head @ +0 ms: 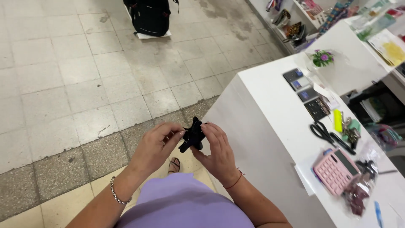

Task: Organizing and hanging hair accessories on a display rack

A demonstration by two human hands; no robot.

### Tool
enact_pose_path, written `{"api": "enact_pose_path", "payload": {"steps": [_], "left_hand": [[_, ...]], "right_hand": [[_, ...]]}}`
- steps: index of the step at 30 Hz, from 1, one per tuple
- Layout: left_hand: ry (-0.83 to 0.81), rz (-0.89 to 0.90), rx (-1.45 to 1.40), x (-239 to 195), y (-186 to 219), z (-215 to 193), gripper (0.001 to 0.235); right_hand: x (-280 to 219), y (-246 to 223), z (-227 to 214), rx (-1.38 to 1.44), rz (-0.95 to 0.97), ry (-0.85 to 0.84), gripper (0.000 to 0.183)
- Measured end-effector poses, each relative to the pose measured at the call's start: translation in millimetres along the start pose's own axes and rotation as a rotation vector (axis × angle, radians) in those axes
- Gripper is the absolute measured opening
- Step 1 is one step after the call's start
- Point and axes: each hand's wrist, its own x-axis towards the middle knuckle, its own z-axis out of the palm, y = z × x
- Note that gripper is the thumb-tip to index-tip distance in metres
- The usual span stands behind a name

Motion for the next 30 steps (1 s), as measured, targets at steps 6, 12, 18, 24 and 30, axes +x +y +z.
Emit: {"api": "enact_pose_path", "payload": {"steps": [6,12,18,24,30], "left_hand": [[-0.008,-0.013,0.267,82.7,-39.5,-33.7,0.014],[-0.289,-0.109,0.589,216.3,-88.6,-60.2,0.015],[-0.347,-0.466,0.392,329.4,-138.0,-84.2,0.019],[0.063,-0.455,0.073,446.6,-244.7,-73.5,0.016],[-0.020,-0.379,-0.053,607.1,-302.3,-71.7,0.022]], "right_hand": [[65.6,63.7,75.3,0.027,-0.094,-0.011,0.074],[153.2,159.8,148.0,0.111,-0.235,-0.141,0.060],[211.8,250.4,240.1,0.191,-0.262,-0.249,0.069],[286.5,345.0,334.7,0.116,-0.157,-0.147,0.076],[367.1,452.5,401.5,-0.005,-0.081,-0.008,0.074]]}}
